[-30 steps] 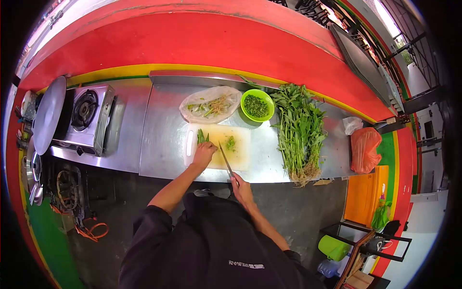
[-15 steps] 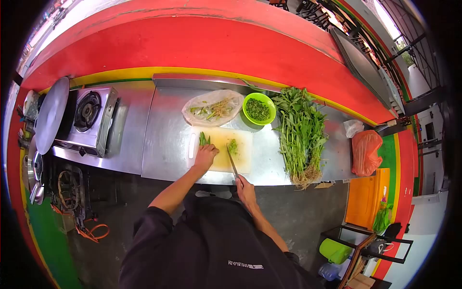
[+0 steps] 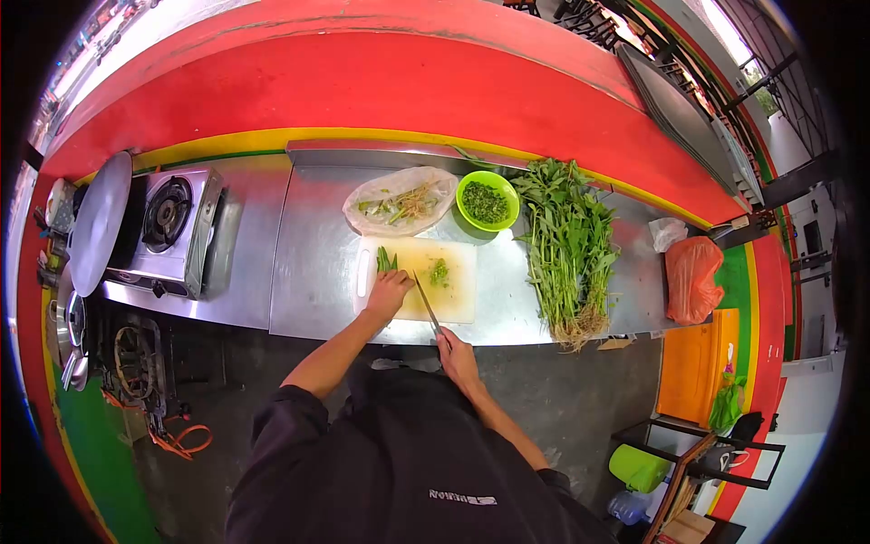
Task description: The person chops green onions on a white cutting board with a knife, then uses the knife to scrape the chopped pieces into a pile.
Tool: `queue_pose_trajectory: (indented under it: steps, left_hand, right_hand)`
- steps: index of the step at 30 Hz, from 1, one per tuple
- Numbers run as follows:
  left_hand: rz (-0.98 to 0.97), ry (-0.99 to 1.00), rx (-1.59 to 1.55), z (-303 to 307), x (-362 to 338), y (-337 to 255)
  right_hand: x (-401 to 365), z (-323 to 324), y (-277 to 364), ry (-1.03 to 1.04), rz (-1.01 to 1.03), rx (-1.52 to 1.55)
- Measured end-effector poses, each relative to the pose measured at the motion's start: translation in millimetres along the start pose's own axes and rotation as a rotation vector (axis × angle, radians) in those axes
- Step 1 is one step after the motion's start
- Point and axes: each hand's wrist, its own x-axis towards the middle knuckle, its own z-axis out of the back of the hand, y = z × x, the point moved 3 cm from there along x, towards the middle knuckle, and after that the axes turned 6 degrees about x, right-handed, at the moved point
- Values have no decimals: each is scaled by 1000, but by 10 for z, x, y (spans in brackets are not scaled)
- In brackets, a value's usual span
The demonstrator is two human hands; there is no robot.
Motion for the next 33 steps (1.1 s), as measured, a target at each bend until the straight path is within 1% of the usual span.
queue_pose_trajectory:
  steps: [1, 3, 7, 9, 14, 16, 18, 21, 23, 26, 28, 30, 33]
  left_hand:
    - [-3, 1, 0, -5, -2, -1]
    - [1, 7, 12, -8, 2, -1]
    - [-9, -28, 19, 20, 0, -25]
    - [-9, -48, -14, 44, -1, -34]
    - [-2, -19, -15, 64, 6, -25]
    - [9, -24, -18, 46, -12, 3]
    - [6, -63, -46, 38, -25, -2]
    - [8, -55, -21, 28, -30, -10]
    - [12, -42, -25, 26, -21, -1]
    - [16, -27, -45, 63, -8, -23]
    - [21, -27, -54, 38, -16, 5]
    - [45, -123, -110, 29, -28, 22]
    - [63, -130, -89, -5, -45, 23]
  right_hand:
    - [4, -19, -40, -2, -1, 2]
    - [9, -46, -38, -49, 67, -10]
    - [26, -101, -128, -72, 58, -11]
    - [93, -152, -169, -95, 146, -110]
    - [218, -241, -106, -92, 136, -83]
    - [163, -196, -10, -80, 73, -13]
    - [143, -210, -45, -83, 105, -32]
    - [153, -269, -155, -75, 108, -25]
    - [203, -329, -217, -105, 175, -61]
    - [293, -374, -135, -133, 177, -150]
    - [298, -363, -81, -141, 175, -91]
    - [303, -360, -46, -144, 175, -33]
    - [256, -334, -60, -102, 139, 6]
